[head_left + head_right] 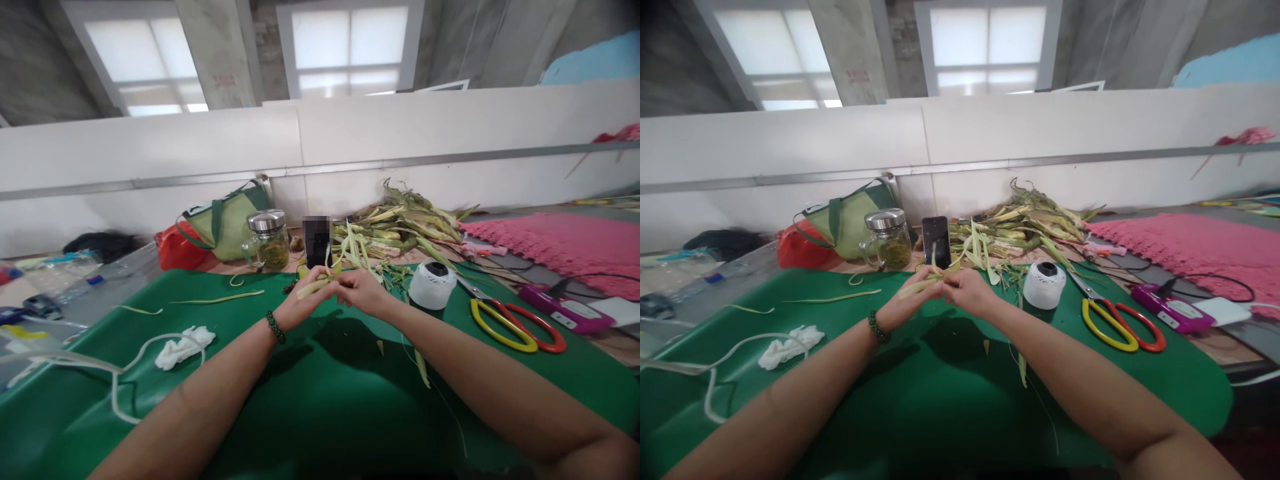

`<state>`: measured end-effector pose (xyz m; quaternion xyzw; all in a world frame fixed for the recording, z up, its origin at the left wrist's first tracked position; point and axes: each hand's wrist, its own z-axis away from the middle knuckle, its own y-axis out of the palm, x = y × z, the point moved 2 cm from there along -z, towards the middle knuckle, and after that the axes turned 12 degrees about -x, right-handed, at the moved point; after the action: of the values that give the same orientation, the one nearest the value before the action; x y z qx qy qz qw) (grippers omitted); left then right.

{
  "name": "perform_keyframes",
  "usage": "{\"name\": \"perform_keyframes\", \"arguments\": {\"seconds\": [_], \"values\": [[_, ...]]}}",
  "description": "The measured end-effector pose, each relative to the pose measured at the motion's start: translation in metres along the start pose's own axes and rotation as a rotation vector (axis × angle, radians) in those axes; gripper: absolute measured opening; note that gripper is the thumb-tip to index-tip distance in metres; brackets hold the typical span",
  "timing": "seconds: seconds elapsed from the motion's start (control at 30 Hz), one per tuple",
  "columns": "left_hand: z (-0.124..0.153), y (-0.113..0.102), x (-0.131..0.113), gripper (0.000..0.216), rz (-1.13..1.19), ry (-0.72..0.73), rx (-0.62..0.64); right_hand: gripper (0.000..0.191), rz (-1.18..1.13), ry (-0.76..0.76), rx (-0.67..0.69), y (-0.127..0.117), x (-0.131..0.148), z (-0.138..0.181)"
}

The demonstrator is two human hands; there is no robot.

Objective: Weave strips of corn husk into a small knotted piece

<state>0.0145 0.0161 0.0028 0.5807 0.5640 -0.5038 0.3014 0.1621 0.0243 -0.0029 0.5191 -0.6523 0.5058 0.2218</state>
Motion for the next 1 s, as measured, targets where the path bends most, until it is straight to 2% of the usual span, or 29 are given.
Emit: {"name": "perform_keyframes", "arguments": {"seconds": [0.07,0.1,0.2,0.3,0.43,0.6,0.7,0.77,0.8,0.87,0.93,1.0], "values": [[-0.003,-0.001,0.005,0.032,-0.067,-0.011,-0.106,0.022,0.129,-0.103,0.036,0.002,0.003,0.003],[-0.005,-0.001,0.008,0.033,-0.131,-0.008,-0.121,0.022,0.18,-0.138,0.057,0.002,0.004,0.004],[-0.006,-0.001,0.011,0.033,-0.308,0.04,-0.097,0.025,0.279,-0.191,0.081,0.003,0.008,0.007],[-0.005,-0.004,0.008,0.039,-0.424,0.044,-0.083,0.023,0.368,-0.233,0.041,0.0,0.009,0.007],[-0.003,-0.01,-0.001,0.047,-0.572,0.028,-0.107,0.032,0.506,-0.249,-0.004,-0.003,0.009,0.006],[-0.002,-0.013,-0.003,0.041,-0.623,0.054,-0.122,0.032,0.677,-0.328,-0.028,-0.002,0.011,0.008],[-0.002,-0.013,0.003,0.037,-0.564,-0.076,-0.101,0.03,0.712,-0.356,-0.033,-0.001,0.012,0.01],[-0.002,-0.012,0.005,0.04,-0.532,-0.193,-0.064,0.028,0.697,-0.367,-0.043,0.0,0.014,0.011],[-0.002,-0.012,0.004,0.041,-0.533,-0.194,-0.057,0.027,0.674,-0.362,-0.046,0.0,0.015,0.012],[-0.004,-0.012,-0.002,0.036,-0.565,-0.067,-0.073,0.027,0.564,-0.302,-0.024,0.001,0.014,0.011],[-0.005,-0.011,-0.008,0.027,-0.589,0.081,-0.105,0.028,0.334,-0.166,0.046,0.004,0.011,0.009],[-0.005,-0.01,-0.009,0.027,-0.556,0.093,-0.129,0.029,0.055,0.006,0.118,0.007,0.007,0.006]]}}
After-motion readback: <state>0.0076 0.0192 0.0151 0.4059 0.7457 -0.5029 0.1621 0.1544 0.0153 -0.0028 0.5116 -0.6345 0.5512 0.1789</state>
